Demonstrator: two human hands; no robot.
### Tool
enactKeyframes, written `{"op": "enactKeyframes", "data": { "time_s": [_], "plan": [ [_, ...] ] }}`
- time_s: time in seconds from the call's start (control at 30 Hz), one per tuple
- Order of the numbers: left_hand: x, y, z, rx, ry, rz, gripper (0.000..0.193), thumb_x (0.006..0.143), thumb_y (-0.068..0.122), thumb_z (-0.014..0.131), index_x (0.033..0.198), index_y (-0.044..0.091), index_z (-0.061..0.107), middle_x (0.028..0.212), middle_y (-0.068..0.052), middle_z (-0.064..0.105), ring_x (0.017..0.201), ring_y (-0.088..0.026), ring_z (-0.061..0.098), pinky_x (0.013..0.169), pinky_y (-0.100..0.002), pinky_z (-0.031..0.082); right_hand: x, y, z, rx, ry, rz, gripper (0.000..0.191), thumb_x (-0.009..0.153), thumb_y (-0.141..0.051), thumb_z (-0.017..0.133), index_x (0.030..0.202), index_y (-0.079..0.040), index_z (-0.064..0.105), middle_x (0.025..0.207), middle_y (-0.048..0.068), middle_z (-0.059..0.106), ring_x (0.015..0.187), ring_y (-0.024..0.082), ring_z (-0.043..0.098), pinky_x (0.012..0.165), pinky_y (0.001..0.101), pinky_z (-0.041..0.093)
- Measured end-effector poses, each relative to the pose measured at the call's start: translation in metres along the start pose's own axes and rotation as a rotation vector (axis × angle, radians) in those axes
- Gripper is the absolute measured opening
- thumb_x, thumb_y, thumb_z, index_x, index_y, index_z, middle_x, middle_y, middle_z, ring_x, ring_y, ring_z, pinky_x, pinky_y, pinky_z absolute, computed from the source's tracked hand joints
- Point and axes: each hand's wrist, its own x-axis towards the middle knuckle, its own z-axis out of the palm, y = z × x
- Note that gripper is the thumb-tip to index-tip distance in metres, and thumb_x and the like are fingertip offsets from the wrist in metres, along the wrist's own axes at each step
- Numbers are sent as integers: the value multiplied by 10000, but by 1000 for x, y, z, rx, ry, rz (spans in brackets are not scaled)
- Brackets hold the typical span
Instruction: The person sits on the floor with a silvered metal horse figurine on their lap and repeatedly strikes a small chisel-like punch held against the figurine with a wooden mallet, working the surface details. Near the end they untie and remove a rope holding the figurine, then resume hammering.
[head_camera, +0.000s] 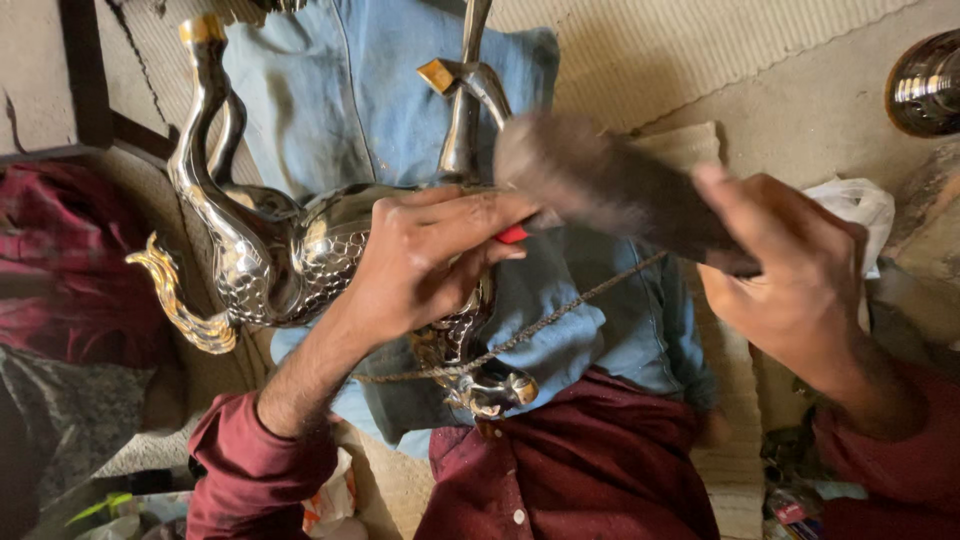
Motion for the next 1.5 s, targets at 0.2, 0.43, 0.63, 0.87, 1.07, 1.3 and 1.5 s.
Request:
{"op": "enactKeyframes", "data": {
  "time_s": [0.2, 0.43, 0.63, 0.87, 1.07, 1.3, 1.5],
  "plan": [
    [-2, -2, 0, 2, -10, -19, 628, 778, -100, 758, 1358, 110, 646, 1200, -48, 763, 1051, -221, 770, 905, -330, 638, -20, 15, 4, -78, 21, -45, 702, 826, 86, 757, 1466, -60, 510, 1008, 168, 665, 893, 306, 682, 735, 402, 557],
    [-3, -3, 3, 13, 24, -18, 580, 863, -53, 794, 1387, 144, 642, 1101, -24, 771, 879, -183, 751, 822, -324, 619, -33, 30, 19, -5, 23, 0, 703, 916, -22, 766, 1549, -25, 460, 1068, 150, 673, 868, 254, 696, 769, 373, 584],
    [0, 6, -3, -1, 52, -76, 590, 850, -54, 816, 1387, 100, 627, 1072, -52, 764, 846, -198, 731, 767, -321, 590, -43, 30, 20, 168, 145, 123, 851, 940, -136, 801, 1616, 22, 309, 998, 168, 675, 843, 222, 716, 754, 324, 591],
    [2, 7, -3, -29, 35, -51, 581, 872, -107, 787, 1391, 112, 648, 1118, -14, 761, 864, -164, 746, 754, -268, 619, -45, 14, 4, 353, 299, 126, 734, 929, -78, 787, 1554, -94, 403, 987, 140, 673, 825, 217, 710, 728, 320, 583],
    [-2, 0, -2, 5, 20, 26, 564, 850, -84, 781, 1365, 108, 655, 1224, -28, 754, 981, -191, 769, 827, -305, 612, -24, 9, -6, 148, 116, 5, 673, 919, -28, 775, 1502, -194, 483, 977, 116, 672, 810, 213, 705, 706, 316, 576],
    [-3, 0, -2, 55, -4, -15, 442, 810, -85, 800, 1174, 137, 682, 1079, 6, 751, 921, -175, 769, 792, -308, 592, -10, 11, 2, -91, -1, -79, 616, 882, 19, 815, 1425, -78, 541, 890, 123, 691, 665, 207, 637, 598, 347, 547],
    [-3, 4, -4, -30, 10, -10, 593, 839, -109, 777, 1375, 110, 648, 1227, -25, 759, 938, -170, 782, 803, -281, 610, -11, 12, -5, 130, 39, 0, 667, 824, 35, 767, 1435, -15, 504, 934, 152, 672, 791, 239, 696, 684, 334, 570]
  ]
}}
